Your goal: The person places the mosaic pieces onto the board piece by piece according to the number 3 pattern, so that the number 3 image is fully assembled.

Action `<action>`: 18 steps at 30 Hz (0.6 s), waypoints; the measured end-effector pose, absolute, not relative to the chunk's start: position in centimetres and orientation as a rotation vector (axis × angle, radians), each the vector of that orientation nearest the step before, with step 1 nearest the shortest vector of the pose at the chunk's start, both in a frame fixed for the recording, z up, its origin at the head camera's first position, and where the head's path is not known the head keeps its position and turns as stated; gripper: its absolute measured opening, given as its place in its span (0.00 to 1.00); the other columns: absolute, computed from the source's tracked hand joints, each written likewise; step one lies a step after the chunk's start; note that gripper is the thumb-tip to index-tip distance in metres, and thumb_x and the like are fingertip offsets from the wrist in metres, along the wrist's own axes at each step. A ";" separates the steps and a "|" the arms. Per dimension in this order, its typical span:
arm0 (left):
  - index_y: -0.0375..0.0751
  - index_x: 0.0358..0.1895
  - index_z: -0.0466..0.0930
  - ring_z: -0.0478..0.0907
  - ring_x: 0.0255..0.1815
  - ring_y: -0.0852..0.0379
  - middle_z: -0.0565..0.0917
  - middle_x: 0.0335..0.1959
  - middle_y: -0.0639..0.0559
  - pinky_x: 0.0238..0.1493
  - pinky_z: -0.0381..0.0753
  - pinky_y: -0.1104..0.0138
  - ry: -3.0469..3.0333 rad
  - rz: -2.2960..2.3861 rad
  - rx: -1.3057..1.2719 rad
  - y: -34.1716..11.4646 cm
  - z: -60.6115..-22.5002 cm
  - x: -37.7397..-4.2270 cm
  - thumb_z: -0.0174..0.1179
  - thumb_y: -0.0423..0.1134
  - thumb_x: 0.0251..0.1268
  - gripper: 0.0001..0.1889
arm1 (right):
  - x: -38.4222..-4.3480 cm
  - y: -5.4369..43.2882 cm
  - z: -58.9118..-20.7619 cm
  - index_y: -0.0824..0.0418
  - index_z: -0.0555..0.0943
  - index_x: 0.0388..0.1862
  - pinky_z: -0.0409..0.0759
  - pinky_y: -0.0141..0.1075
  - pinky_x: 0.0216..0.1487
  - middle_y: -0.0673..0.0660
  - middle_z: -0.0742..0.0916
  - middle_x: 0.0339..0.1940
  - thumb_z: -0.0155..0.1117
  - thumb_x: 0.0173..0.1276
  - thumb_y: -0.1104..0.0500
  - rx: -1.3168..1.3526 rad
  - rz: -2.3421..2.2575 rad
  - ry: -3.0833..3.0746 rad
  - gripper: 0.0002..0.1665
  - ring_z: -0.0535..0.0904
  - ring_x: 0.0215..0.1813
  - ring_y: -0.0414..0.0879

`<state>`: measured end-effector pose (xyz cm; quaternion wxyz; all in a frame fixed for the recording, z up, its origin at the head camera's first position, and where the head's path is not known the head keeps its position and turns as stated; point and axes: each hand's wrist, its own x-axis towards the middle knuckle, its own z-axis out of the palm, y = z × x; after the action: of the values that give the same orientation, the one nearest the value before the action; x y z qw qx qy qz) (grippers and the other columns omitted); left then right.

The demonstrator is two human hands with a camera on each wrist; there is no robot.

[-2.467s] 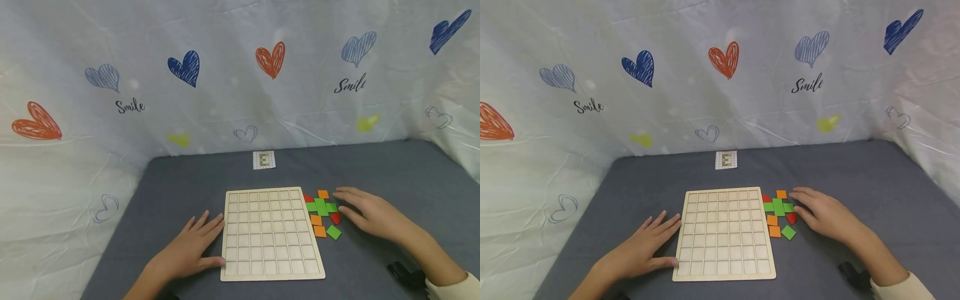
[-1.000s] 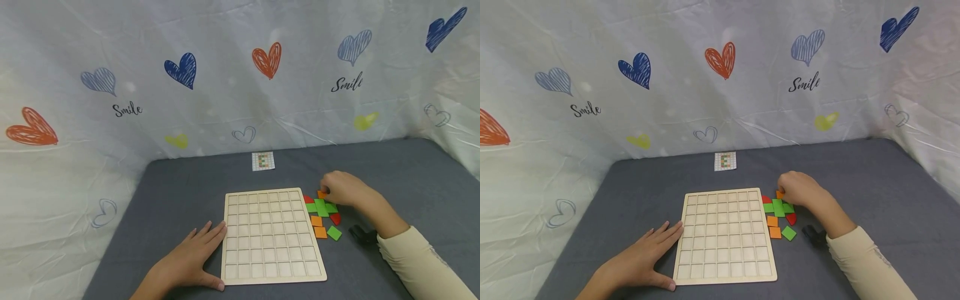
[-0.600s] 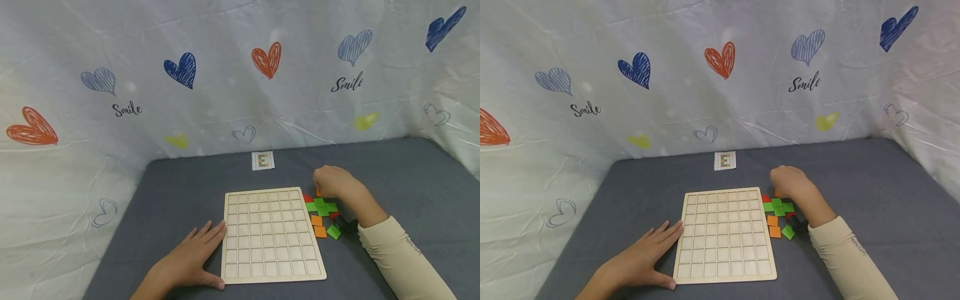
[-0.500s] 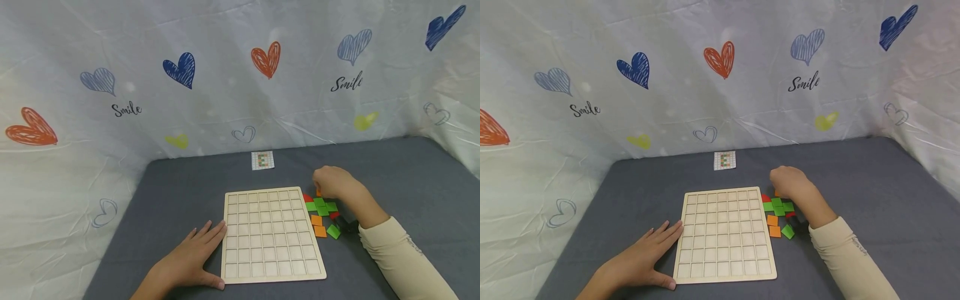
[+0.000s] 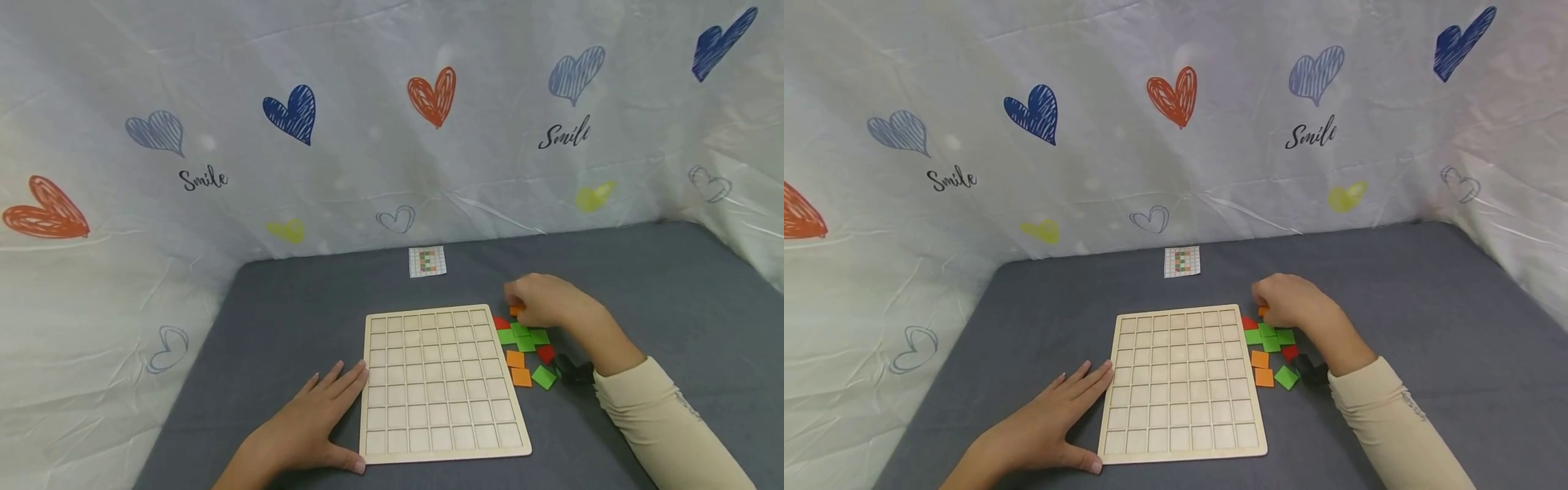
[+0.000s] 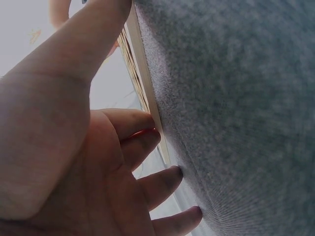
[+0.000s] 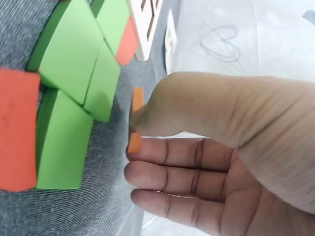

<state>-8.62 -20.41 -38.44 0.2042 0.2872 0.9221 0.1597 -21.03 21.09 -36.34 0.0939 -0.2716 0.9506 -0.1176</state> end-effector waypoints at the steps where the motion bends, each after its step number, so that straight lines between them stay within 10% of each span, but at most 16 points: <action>1: 0.49 0.82 0.46 0.40 0.81 0.41 0.46 0.82 0.55 0.71 0.47 0.35 2.573 0.445 0.801 -20.4 -38.5 -8.6 0.60 0.79 0.45 0.64 | -21.0 21.1 -36.3 0.54 0.71 0.24 0.60 0.37 0.28 0.49 0.69 0.21 0.65 0.56 0.72 -0.827 -0.367 2.823 0.16 0.63 0.25 0.43; 18: 0.49 0.83 0.46 0.40 0.81 0.42 0.45 0.83 0.56 0.71 0.46 0.34 2.581 0.450 0.819 -20.5 -38.8 -8.6 0.60 0.79 0.46 0.63 | -20.3 18.4 -36.9 0.56 0.83 0.36 0.68 0.36 0.32 0.49 0.75 0.28 0.64 0.58 0.71 -1.160 -0.628 2.729 0.12 0.67 0.30 0.39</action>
<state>-8.56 -20.55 -38.77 0.1969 0.2926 0.9219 0.1607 -20.35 18.37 -36.95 0.0553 -0.3822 0.8989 -0.2069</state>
